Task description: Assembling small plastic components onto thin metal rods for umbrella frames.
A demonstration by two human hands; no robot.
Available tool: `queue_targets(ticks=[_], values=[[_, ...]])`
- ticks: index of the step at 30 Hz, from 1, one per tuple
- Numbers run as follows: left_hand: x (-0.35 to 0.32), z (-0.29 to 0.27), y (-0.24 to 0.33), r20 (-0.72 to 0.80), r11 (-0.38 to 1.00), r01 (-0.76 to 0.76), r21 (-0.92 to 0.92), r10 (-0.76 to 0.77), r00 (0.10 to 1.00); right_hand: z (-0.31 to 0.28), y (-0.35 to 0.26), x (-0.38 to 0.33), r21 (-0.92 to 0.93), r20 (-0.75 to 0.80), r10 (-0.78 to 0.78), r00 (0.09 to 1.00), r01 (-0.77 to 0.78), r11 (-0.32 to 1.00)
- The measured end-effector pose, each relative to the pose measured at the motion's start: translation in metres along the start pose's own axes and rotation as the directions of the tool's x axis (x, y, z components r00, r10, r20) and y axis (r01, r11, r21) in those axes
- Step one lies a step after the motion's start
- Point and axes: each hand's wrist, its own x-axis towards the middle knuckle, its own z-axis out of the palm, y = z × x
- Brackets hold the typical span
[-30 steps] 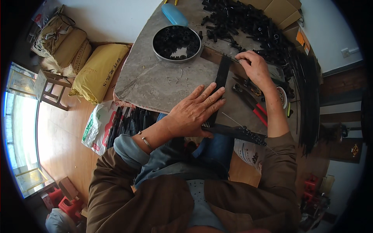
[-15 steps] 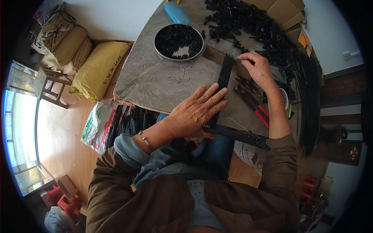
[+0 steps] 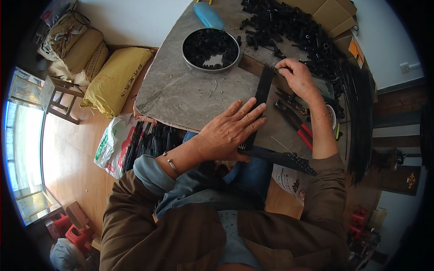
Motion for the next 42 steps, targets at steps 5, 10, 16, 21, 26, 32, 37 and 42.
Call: queue_targets(ticks=[5,10,16,21,26,32,37,42], values=[[0.000,-0.002,0.000,0.006,1.000,-0.003,0.005,0.003,1.000,0.000,-0.009,-0.001,-0.154,-0.021,-0.018,1.000,0.015,0.988],[-0.001,-0.001,0.000,0.005,1.000,0.002,0.004,-0.002,1.000,0.005,-0.014,-0.003,-0.193,-0.063,-0.010,0.998,-0.002,0.981],[0.000,-0.001,0.000,-0.010,1.000,0.000,0.017,0.000,1.000,0.008,-0.002,0.002,-0.028,-0.071,0.010,0.997,-0.012,1.000],[-0.001,0.001,0.000,-0.039,1.000,-0.001,0.010,0.001,0.999,0.009,0.000,0.006,0.081,-0.041,0.024,0.999,-0.021,0.996],[0.000,0.003,-0.001,-0.060,1.000,-0.013,0.013,0.014,0.998,0.020,-0.001,0.000,0.171,-0.145,-0.042,0.989,0.067,0.983],[-0.003,0.002,-0.001,-0.067,1.000,-0.010,0.017,0.011,0.998,-0.010,0.009,-0.012,-0.060,-0.020,0.074,0.997,-0.075,0.995],[-0.001,0.001,0.000,-0.059,1.000,-0.012,0.018,0.013,0.998,-0.004,0.002,-0.010,-0.053,-0.066,0.038,0.997,-0.042,0.998],[-0.001,0.004,0.000,-0.078,0.999,-0.023,0.022,0.025,0.997,0.001,-0.007,-0.011,0.020,-0.149,0.042,0.988,-0.039,0.999]])
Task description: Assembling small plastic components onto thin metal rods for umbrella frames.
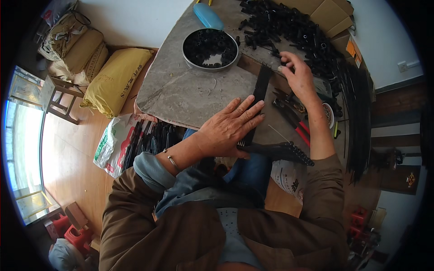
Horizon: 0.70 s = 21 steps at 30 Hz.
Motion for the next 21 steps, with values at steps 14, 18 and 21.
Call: queue_targets(ticks=[14,18,21], values=[[-0.004,-0.018,0.002,0.051,0.980,-0.175,0.095,0.171,0.984,0.009,-0.050,-0.052,-0.430,0.206,-0.607,0.767,0.629,0.648],[0.007,-0.134,0.049,-0.458,0.867,-0.301,-0.397,0.097,0.884,-0.032,-0.090,-0.063,0.027,0.372,-0.510,0.776,0.540,0.841],[0.010,-0.209,0.068,-0.558,0.957,-0.138,-0.256,-0.029,0.830,-0.021,-0.147,-0.121,0.703,0.645,-0.490,0.587,-0.204,0.682]])
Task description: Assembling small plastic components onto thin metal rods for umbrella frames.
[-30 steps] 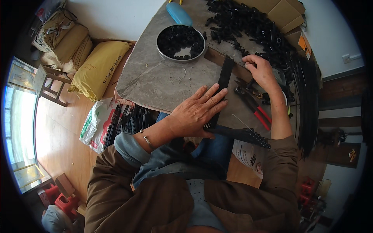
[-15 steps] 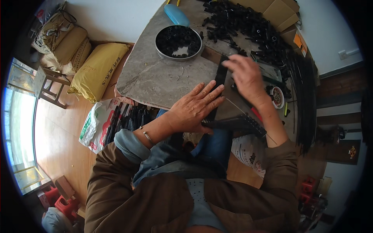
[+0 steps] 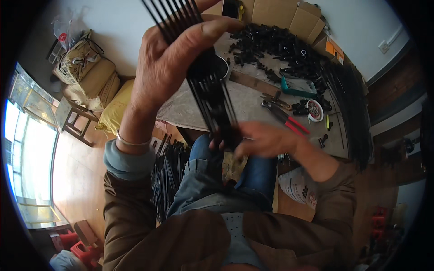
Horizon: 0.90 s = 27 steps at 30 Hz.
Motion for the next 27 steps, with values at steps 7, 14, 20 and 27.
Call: queue_targets(ticks=[7,14,20,27], values=[[-0.097,0.007,-0.058,0.087,0.770,0.599,-0.222,-0.596,0.798,0.022,0.035,-0.019,0.288,0.027,0.226,0.974,-0.224,0.931],[-0.139,0.065,0.014,0.513,0.963,0.196,0.186,-0.265,0.816,0.028,0.089,-0.044,-0.057,0.195,0.429,0.882,-0.427,0.902],[-0.198,0.149,-0.054,0.979,0.571,0.809,0.138,-0.202,-0.024,0.053,0.089,-0.027,-0.473,0.374,0.525,0.764,-0.330,0.817],[-0.236,0.162,-0.034,0.971,0.120,0.965,0.234,-0.081,-0.226,0.062,0.072,-0.048,-0.643,0.137,0.316,0.939,-0.158,0.749]])
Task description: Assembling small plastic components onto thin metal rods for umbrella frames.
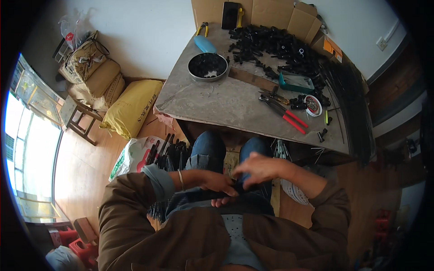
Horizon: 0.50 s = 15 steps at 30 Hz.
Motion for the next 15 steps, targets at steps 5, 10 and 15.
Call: queue_targets(ticks=[5,10,15], values=[[-0.043,-0.039,0.054,-0.117,0.950,-0.267,0.162,0.287,0.951,-0.044,-0.042,-0.040,0.682,-0.175,-0.097,0.980,0.192,0.706],[-0.079,-0.021,0.156,-0.306,0.702,-0.653,0.284,0.712,0.632,-0.007,-0.011,-0.012,0.447,-0.043,0.168,0.985,-0.132,0.885],[-0.027,-0.017,0.143,-0.298,0.476,-0.764,0.436,0.877,0.376,0.059,0.104,0.031,0.713,-0.334,0.227,0.915,0.087,0.696]])
